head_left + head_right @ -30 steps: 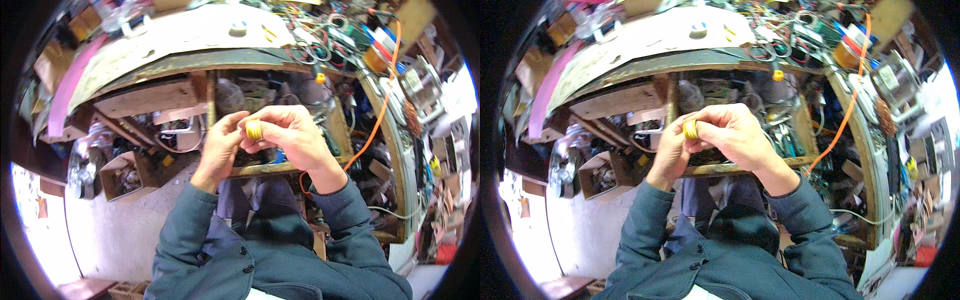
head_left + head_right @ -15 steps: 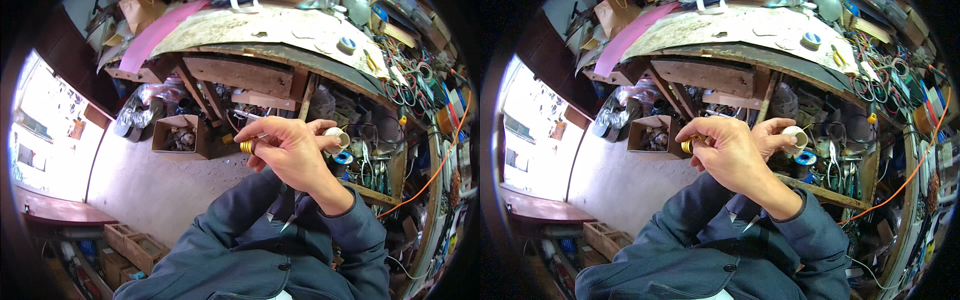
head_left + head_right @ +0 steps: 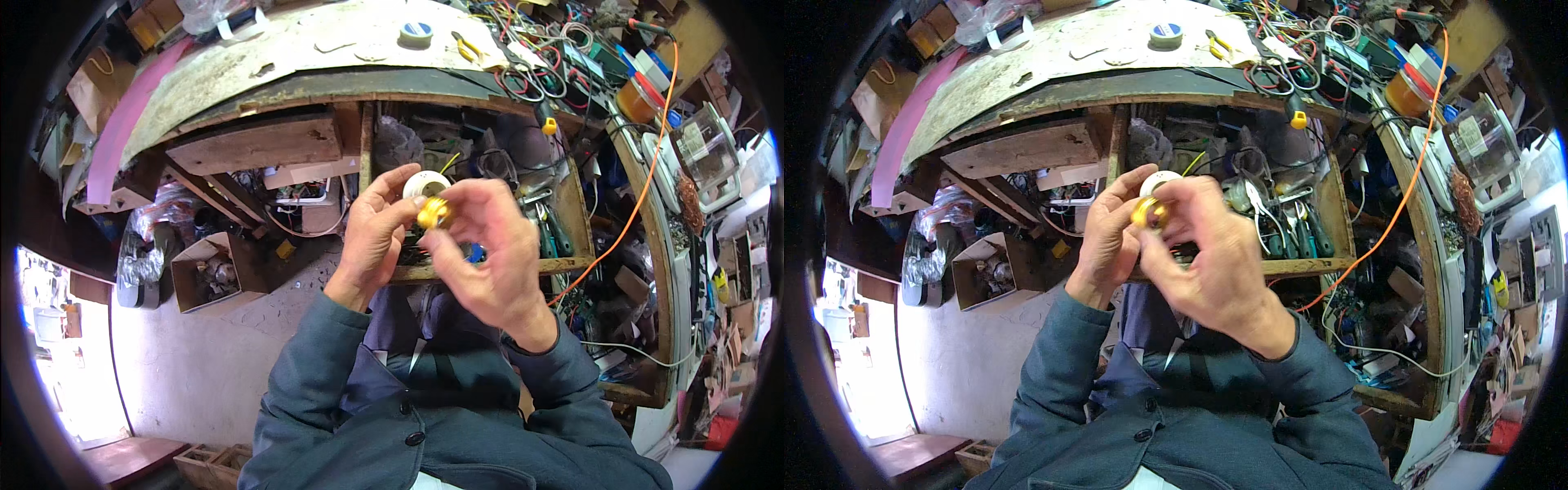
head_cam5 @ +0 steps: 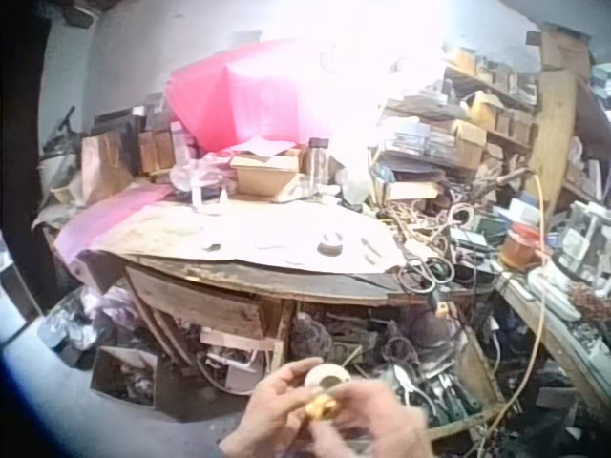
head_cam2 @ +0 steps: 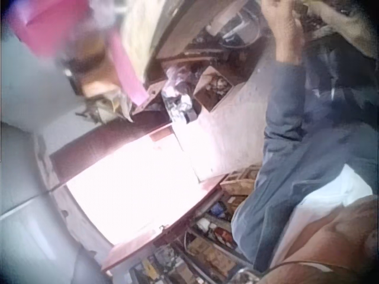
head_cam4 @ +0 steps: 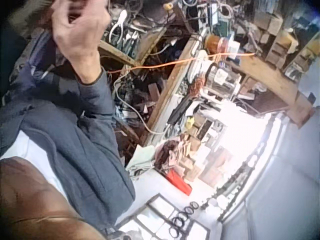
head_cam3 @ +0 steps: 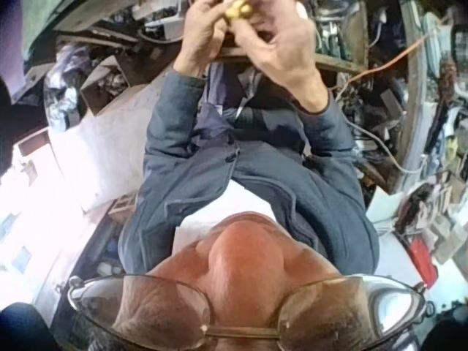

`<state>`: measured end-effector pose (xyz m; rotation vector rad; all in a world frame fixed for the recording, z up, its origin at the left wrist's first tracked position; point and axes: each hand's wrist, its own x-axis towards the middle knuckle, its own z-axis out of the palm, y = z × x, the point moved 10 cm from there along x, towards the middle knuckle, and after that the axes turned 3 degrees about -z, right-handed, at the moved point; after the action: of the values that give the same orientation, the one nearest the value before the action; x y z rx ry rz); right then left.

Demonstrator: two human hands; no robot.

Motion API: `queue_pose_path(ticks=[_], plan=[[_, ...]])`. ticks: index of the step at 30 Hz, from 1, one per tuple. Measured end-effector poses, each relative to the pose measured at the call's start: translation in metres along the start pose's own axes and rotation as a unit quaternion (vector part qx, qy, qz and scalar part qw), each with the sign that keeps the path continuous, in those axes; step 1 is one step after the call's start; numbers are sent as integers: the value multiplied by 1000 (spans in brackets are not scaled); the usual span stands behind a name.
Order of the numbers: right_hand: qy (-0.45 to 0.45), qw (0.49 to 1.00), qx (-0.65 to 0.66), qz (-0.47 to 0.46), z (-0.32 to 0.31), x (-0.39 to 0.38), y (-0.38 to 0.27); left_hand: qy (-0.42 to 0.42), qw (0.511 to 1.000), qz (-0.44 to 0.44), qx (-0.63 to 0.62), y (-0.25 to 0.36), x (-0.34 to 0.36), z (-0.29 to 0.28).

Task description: The person works on a small cylindrical electrical component, stripping and inserting wires, then using pliers and a screwdriver to secure connections. They wrap the assembly with electrical tape and continue adjusting the wires inside the housing.

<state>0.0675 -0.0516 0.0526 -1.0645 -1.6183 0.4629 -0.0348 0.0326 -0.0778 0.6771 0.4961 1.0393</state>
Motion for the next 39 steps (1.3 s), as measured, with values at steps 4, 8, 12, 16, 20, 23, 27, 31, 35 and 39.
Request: queue_pose_path(ticks=[4,8,12,16,20,23,27,31,35,39], plan=[[33,986,-161,-25,-29,1,4,-16,1000,15,7,3,-3,8],[42,964,-249,-88,-26,2,-7,-23,999,19,-19,3,-3,6],[55,944,-301,-126,-14,1,-9,-23,999,28,-11,4,-4,4],[44,929,-345,-128,-10,0,-13,-19,999,36,-25,4,-4,1],[41,921,-358,-147,-8,-2,-18,-23,999,36,-24,4,-4,3],[21,917,-376,-132,-5,-2,-18,-27,999,36,-19,5,-5,4],[17,923,-370,-107,-8,-1,-12,-20,999,35,-10,5,-6,2],[15,944,-320,-77,-13,-1,-1,-29,999,25,-20,2,-4,0],[22,967,-246,-62,-17,0,11,-33,999,8,-25,0,-3,0],[36,990,-134,-12,-19,0,23,-41,999,1,-24,0,-4,-1]])
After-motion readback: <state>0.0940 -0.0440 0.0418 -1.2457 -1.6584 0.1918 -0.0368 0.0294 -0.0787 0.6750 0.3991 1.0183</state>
